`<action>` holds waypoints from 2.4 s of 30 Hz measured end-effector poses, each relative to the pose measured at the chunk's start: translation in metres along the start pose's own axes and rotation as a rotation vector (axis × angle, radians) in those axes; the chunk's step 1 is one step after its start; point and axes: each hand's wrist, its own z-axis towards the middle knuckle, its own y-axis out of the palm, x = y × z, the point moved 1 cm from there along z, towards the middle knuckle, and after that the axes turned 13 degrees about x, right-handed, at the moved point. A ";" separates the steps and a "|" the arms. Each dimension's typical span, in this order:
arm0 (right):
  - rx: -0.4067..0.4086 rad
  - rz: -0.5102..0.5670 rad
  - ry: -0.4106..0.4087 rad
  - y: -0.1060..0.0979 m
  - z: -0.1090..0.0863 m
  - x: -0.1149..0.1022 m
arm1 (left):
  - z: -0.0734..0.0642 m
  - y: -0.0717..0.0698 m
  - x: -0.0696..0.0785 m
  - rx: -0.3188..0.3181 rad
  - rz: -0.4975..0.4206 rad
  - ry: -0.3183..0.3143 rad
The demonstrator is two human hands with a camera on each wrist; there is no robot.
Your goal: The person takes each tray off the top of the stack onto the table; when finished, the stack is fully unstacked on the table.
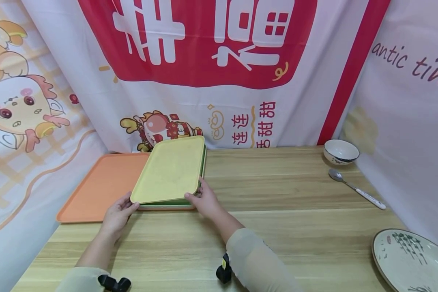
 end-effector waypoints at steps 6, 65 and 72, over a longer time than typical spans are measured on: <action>-0.024 0.334 0.107 0.010 0.002 -0.001 | 0.001 0.002 -0.001 0.001 -0.003 -0.004; -0.039 0.632 -0.002 -0.212 -0.056 0.008 | -0.003 0.005 -0.012 0.046 0.093 0.105; -0.045 0.631 -0.011 -0.221 -0.057 0.027 | -0.003 0.006 -0.013 0.048 0.085 0.090</action>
